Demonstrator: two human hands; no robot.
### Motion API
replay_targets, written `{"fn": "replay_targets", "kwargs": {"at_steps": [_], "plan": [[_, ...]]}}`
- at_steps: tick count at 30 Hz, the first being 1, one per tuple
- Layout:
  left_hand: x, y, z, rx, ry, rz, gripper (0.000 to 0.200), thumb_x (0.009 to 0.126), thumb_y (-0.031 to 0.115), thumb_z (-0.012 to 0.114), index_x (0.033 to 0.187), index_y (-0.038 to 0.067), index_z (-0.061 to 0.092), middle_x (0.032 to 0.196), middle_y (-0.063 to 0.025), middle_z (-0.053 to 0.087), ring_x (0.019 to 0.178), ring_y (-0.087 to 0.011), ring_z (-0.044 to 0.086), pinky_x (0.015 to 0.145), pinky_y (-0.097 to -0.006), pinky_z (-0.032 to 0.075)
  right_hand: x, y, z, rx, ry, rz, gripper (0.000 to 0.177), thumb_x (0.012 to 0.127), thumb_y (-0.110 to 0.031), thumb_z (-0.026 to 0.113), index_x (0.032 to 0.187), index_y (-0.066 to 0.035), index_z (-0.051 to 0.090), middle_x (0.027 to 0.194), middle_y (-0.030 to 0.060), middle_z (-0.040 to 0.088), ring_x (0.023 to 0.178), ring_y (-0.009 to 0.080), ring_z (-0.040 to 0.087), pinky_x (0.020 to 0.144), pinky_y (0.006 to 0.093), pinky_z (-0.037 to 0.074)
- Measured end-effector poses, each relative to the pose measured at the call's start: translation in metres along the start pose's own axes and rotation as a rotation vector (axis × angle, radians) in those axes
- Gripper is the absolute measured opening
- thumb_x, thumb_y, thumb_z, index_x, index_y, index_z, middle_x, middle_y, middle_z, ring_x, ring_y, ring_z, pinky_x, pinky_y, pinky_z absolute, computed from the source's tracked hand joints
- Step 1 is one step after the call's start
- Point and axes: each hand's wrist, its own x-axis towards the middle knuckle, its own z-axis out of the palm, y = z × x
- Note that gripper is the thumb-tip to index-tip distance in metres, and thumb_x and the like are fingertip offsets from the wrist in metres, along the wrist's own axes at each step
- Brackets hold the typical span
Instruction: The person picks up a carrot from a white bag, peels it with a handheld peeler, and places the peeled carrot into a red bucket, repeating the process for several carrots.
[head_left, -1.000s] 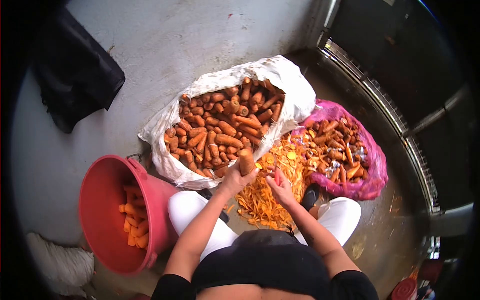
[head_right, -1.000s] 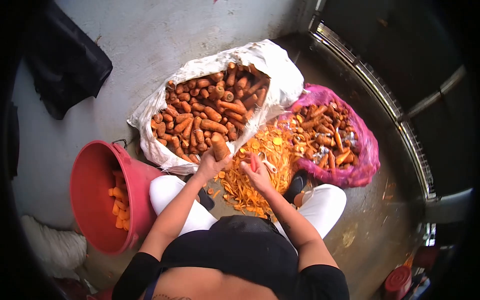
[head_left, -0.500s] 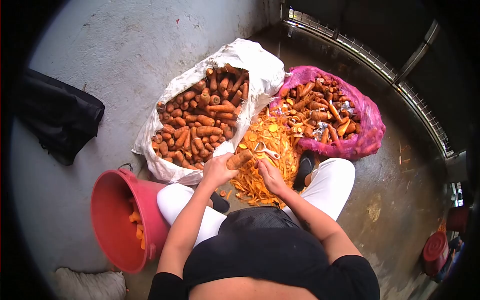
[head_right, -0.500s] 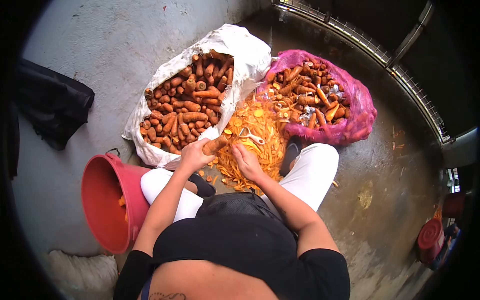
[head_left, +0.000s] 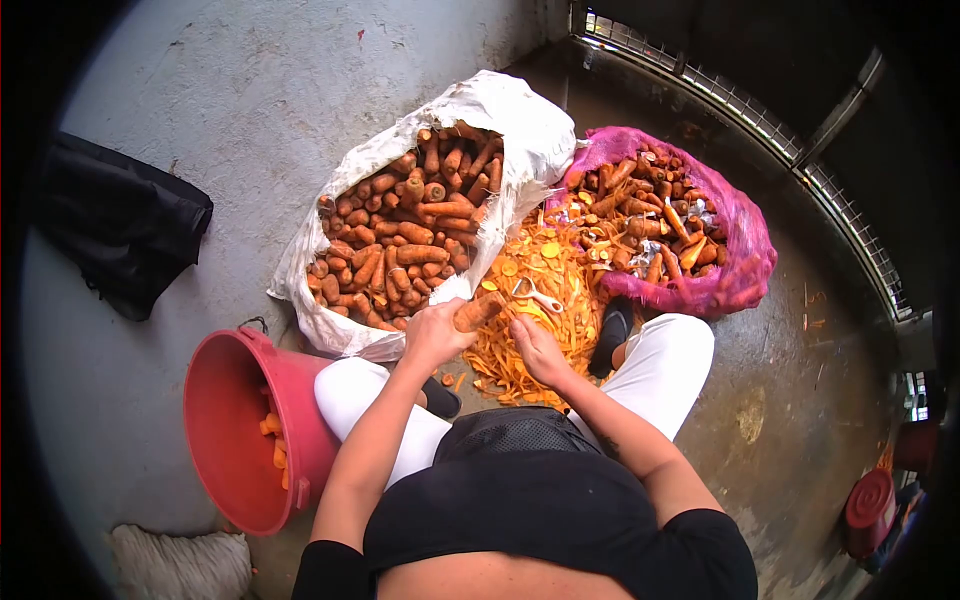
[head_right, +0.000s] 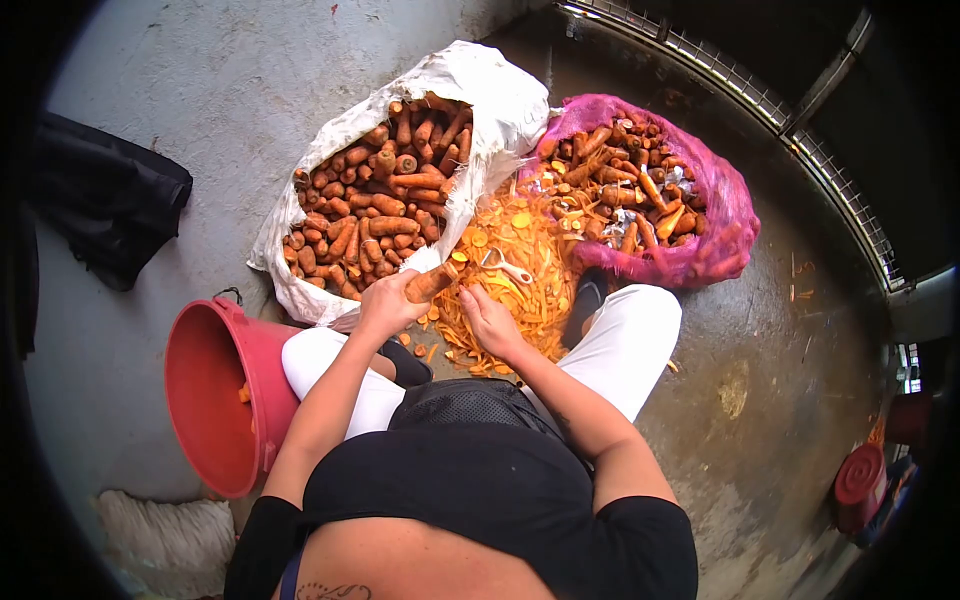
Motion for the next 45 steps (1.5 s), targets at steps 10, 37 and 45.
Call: {"fn": "replay_targets", "kwargs": {"at_steps": [10, 37, 45], "plan": [[-0.003, -0.007, 0.003, 0.068, 0.052, 0.077, 0.042, 0.062, 0.031, 0.073, 0.099, 0.011, 0.065, 0.082, -0.0134, 0.067, 0.078, -0.031, 0.065, 0.07, -0.0417, 0.051, -0.001, -0.003, 0.0, -0.04, -0.019, -0.009, 0.039, 0.101, -0.04, 0.033, 0.1, -0.003, 0.048, 0.082, 0.0195, 0.059, 0.08, 0.039, 0.058, 0.07, 0.0431, 0.044], [0.005, -0.052, 0.013, -0.128, -0.36, -0.095, 0.07, 0.058, 0.039, 0.07, 0.118, 0.005, 0.062, 0.096, -0.0225, 0.067, 0.092, -0.0327, 0.065, 0.083, -0.0387, 0.051, 0.018, 0.032, 0.015, -0.216, -0.227, 0.018, 0.04, 0.1, -0.041, 0.032, 0.109, -0.006, 0.048, 0.083, 0.0225, 0.058, 0.083, 0.0422, 0.057, 0.07, 0.0469, 0.043], [0.02, -0.076, 0.017, -0.231, -0.42, -0.12, 0.063, 0.056, 0.036, 0.072, 0.111, 0.006, 0.065, 0.097, -0.0187, 0.068, 0.089, -0.0298, 0.065, 0.079, -0.0375, 0.05, 0.036, 0.043, 0.025, -0.214, -0.264, -0.002, 0.034, 0.1, -0.037, 0.033, 0.107, -0.006, 0.046, 0.078, 0.0212, 0.055, 0.078, 0.0424, 0.056, 0.067, 0.0466, 0.042]]}}
